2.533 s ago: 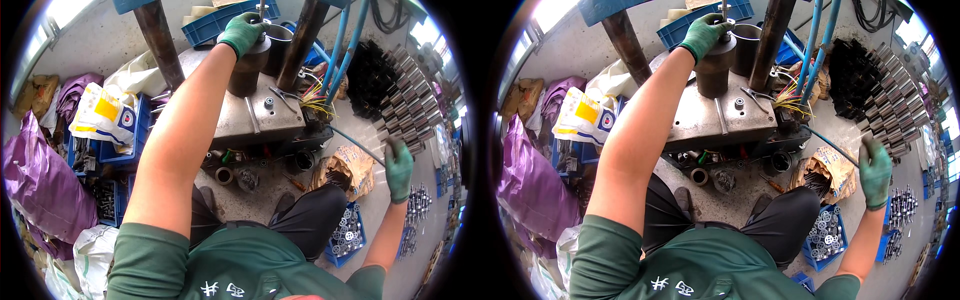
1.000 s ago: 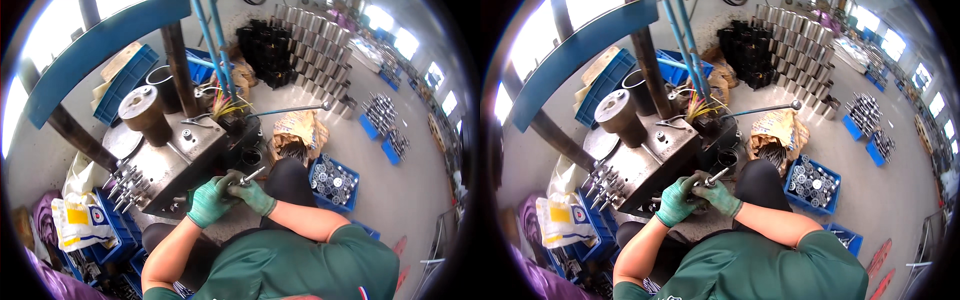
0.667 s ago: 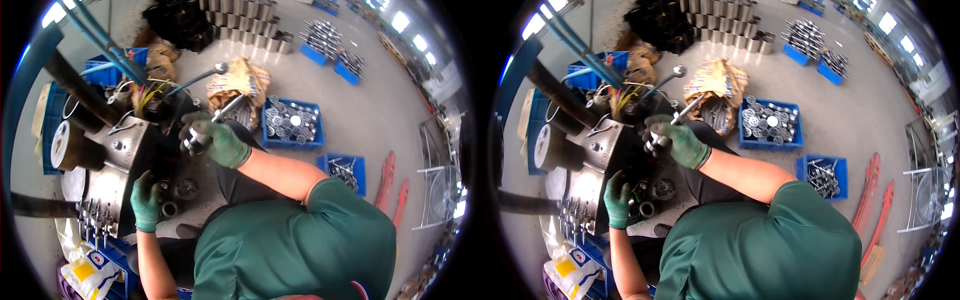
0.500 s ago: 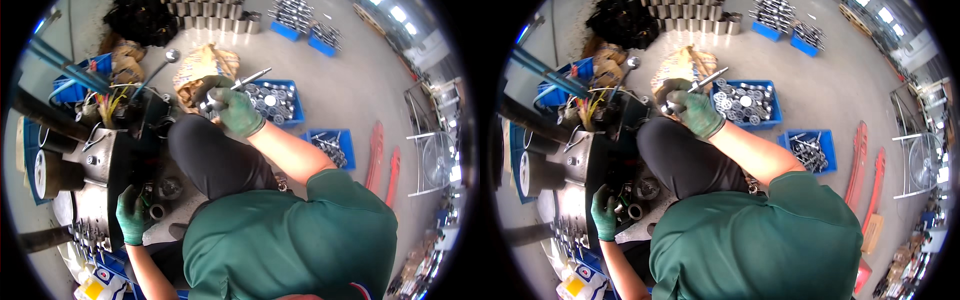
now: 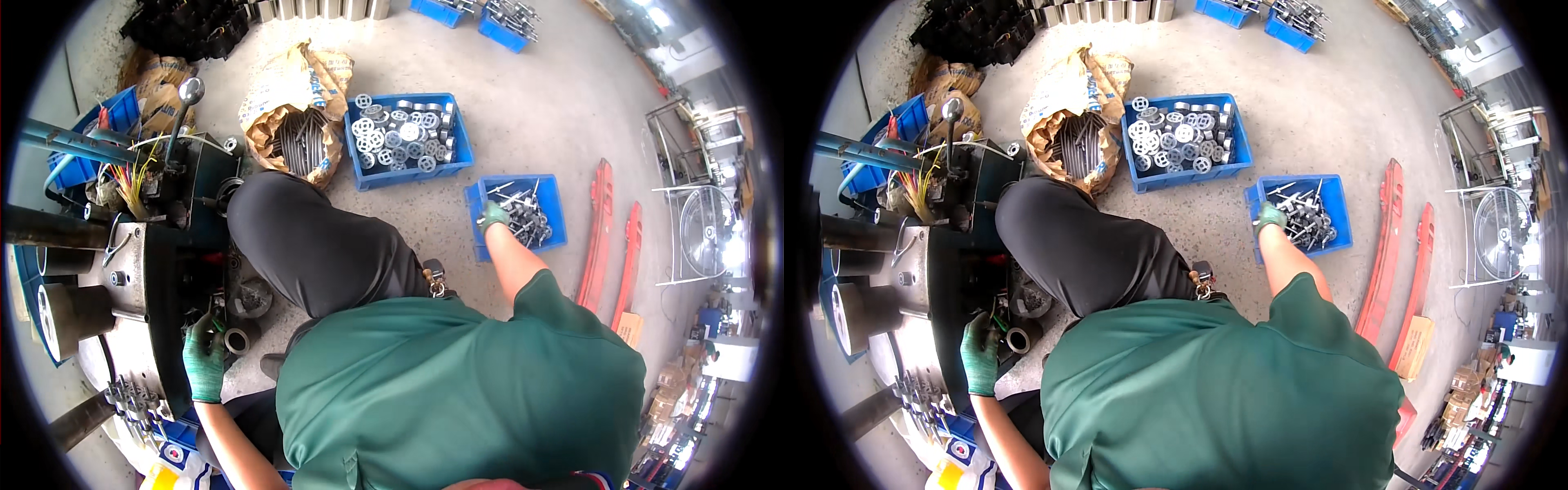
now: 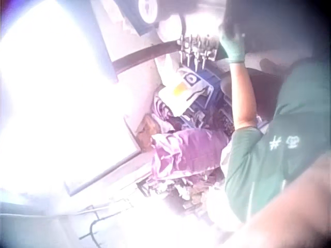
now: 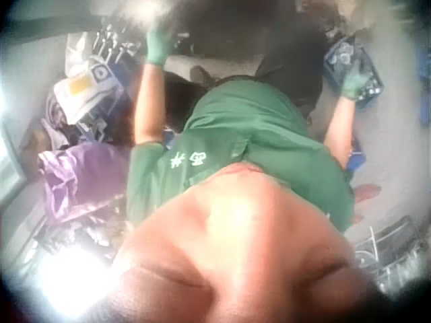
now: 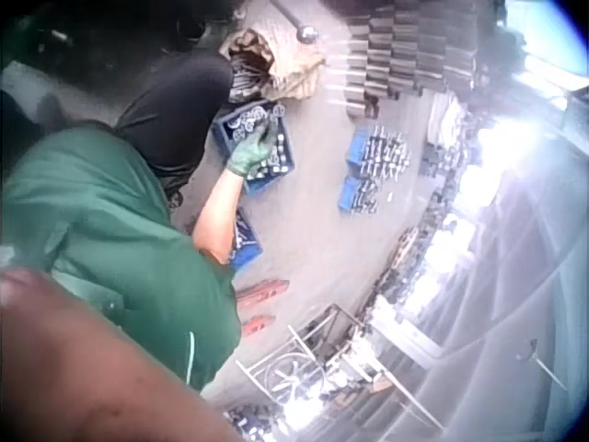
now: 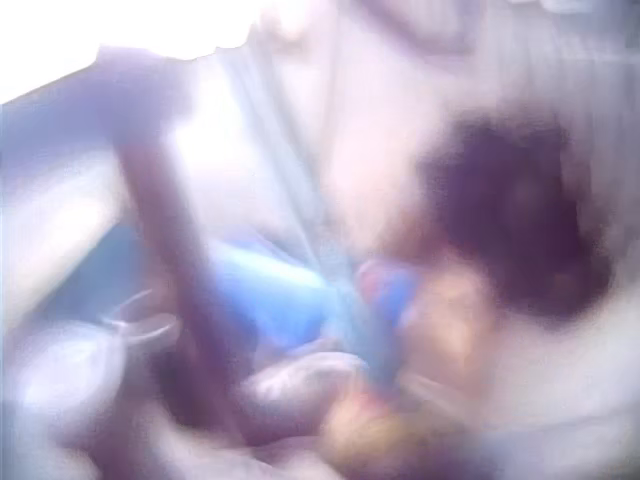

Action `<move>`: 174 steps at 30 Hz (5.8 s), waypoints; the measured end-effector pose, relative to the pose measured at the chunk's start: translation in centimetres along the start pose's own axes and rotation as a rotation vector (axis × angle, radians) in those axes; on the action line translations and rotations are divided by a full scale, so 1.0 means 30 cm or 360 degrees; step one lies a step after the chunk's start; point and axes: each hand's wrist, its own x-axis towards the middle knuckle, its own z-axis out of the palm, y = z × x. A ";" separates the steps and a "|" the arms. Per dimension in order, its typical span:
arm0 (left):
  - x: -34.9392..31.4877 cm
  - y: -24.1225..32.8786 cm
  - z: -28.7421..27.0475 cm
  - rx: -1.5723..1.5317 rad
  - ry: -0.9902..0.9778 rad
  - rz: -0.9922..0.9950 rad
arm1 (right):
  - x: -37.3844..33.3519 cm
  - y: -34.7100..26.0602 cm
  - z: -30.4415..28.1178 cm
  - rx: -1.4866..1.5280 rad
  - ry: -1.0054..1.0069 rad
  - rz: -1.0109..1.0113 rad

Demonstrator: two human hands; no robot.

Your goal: The person assembles metal components by placing round metal rings and shafts into a press machine, operating the press with a lever, and then sorting the finished parts into blue bins.

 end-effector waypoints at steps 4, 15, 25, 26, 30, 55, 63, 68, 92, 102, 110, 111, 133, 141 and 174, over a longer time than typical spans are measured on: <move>-0.085 0.029 -0.038 0.0276 0.0097 -0.0032 | -0.100 -0.057 0.088 0.0513 0.0020 0.0138; -0.088 0.055 -0.085 0.0396 0.0456 -0.0032 | -0.209 -0.214 0.442 -0.0409 -0.0545 -0.1578; -0.222 -0.041 -0.266 -0.0192 0.1798 -0.0072 | -1.991 -0.697 0.519 0.0102 -0.2418 -0.2795; -0.253 -0.058 -0.266 -0.0354 0.1895 0.0011 | -2.112 -0.685 0.540 0.0086 -0.2555 -0.2967; -0.304 0.009 -0.296 -0.1084 0.2287 -0.0202 | -2.415 -0.612 0.704 -0.0197 -0.2880 -0.3502; -0.336 0.041 -0.388 -0.1470 0.2163 -0.0231 | -2.562 -0.365 0.971 -0.0985 -0.3114 -0.3198; -0.333 -0.015 -0.405 -0.0315 0.2166 -0.0125 | -2.557 -0.351 1.022 -0.0864 -0.2822 -0.3160; -0.404 0.144 -0.429 -0.0016 0.1879 0.0617 | -2.565 -0.331 1.047 -0.0724 -0.2786 -0.3320; -0.081 -0.077 -0.434 -0.0533 0.1652 -0.0661 | -2.918 -0.198 1.310 -0.0444 -0.2391 -0.3259; -0.083 -0.038 -0.416 0.0084 0.1654 -0.0674 | -3.057 -0.353 1.199 0.0069 -0.2647 -0.2955; -0.046 -0.074 -0.398 0.0219 0.1794 -0.0604 | -3.367 -0.460 1.093 0.0446 -0.2457 -0.3446; -0.041 -0.089 -0.401 0.0047 0.1762 -0.0649 | -3.392 -0.452 1.104 0.0389 -0.2417 -0.3480; -0.081 -0.079 -0.396 -0.0392 0.1449 -0.0760 | -3.453 -0.453 1.083 -0.0002 -0.2013 -0.3987; -0.094 -0.101 -0.378 -0.0194 0.1513 -0.0790 | -3.115 -0.477 0.915 0.0200 -0.2427 -0.3813; 0.357 0.127 -1.097 -0.0707 0.1749 0.0253 | -2.609 -0.416 0.940 -0.1577 -0.3204 -0.3560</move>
